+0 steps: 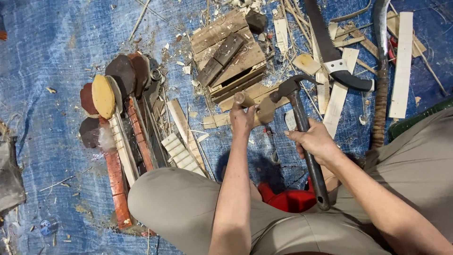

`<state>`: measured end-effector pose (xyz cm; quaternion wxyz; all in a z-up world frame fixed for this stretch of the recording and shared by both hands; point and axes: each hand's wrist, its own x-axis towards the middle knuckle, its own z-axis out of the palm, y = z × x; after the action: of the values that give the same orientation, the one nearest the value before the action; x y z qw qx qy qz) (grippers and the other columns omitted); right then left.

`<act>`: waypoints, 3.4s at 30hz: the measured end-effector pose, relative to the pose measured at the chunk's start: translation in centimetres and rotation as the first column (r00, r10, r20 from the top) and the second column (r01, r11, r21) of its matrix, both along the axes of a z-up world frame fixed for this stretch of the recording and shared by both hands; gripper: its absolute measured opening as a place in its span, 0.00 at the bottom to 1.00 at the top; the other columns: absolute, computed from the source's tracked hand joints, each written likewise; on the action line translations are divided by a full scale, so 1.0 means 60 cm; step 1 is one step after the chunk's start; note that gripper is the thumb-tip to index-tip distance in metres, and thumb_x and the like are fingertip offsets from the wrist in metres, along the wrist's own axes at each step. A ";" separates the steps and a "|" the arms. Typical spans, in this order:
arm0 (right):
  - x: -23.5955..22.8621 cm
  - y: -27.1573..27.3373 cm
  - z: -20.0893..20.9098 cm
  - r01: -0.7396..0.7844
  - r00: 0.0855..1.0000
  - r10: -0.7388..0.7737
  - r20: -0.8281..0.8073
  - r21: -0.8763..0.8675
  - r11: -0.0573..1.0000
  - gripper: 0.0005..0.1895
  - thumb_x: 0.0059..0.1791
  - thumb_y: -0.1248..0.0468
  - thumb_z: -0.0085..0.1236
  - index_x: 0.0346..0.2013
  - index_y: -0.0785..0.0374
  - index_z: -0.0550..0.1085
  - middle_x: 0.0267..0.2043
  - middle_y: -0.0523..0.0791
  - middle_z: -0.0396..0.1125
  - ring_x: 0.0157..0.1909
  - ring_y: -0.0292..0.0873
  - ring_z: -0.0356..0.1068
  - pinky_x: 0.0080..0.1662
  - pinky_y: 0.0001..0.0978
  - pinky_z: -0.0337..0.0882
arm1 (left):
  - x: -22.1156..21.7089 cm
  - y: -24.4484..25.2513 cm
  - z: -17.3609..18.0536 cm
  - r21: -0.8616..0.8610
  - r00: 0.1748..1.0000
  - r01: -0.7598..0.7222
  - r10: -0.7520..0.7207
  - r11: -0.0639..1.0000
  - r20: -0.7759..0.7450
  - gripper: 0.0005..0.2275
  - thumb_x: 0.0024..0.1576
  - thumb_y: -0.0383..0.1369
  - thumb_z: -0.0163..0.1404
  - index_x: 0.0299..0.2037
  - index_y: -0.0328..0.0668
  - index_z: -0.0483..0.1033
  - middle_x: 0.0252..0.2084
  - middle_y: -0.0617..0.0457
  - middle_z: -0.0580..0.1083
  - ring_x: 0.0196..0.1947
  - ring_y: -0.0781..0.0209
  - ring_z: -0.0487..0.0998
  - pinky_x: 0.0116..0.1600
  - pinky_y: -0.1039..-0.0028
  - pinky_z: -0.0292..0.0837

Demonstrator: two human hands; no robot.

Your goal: The person is using a hammer to strike and shape a small wooden peg, likely for instrument repair.

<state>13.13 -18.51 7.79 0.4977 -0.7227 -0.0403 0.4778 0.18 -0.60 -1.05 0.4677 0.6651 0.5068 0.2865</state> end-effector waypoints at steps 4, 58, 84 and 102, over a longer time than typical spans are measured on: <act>-0.001 0.001 -0.006 0.001 1.000 -0.001 -0.005 -0.006 1.000 0.11 0.44 0.73 0.64 0.33 0.74 0.69 0.17 0.58 0.62 0.11 0.50 0.64 0.11 0.44 0.64 | 0.004 -0.006 0.022 -0.002 1.000 0.019 -0.019 1.000 -0.010 0.09 0.52 0.28 0.64 0.39 0.43 0.77 0.40 0.42 0.81 0.51 0.40 0.81 0.58 0.41 0.73; -0.007 0.001 -0.012 -0.083 0.997 0.083 0.002 -0.071 0.994 0.13 0.44 0.71 0.67 0.34 0.71 0.69 0.16 0.55 0.63 0.12 0.48 0.64 0.11 0.41 0.65 | 0.002 0.005 -0.036 0.101 0.998 -0.033 0.038 0.994 -0.043 0.11 0.47 0.30 0.68 0.36 0.43 0.79 0.35 0.42 0.81 0.44 0.41 0.83 0.52 0.49 0.76; -0.011 0.000 -0.002 -0.115 0.993 0.115 -0.008 -0.082 0.990 0.12 0.45 0.71 0.65 0.35 0.72 0.69 0.16 0.55 0.63 0.11 0.47 0.64 0.12 0.40 0.66 | 0.001 0.006 -0.039 0.039 0.994 -0.040 0.044 0.998 -0.099 0.11 0.47 0.33 0.68 0.38 0.44 0.81 0.38 0.41 0.81 0.48 0.39 0.82 0.54 0.48 0.76; 0.078 0.055 0.408 -0.577 0.663 -0.106 0.741 0.596 0.559 0.01 0.52 0.69 0.47 0.36 0.61 0.68 0.24 0.41 0.68 0.16 0.28 0.64 0.24 0.17 0.69 | 0.028 0.006 -0.017 0.027 0.946 0.110 -0.096 0.994 -0.310 0.20 0.54 0.27 0.60 0.57 0.39 0.72 0.53 0.46 0.77 0.51 0.52 0.81 0.60 0.64 0.76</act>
<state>17.80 -15.23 32.24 0.6318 -0.5303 -0.5424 0.1592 1.85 -0.25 -2.06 0.3823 0.7374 0.5317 0.1655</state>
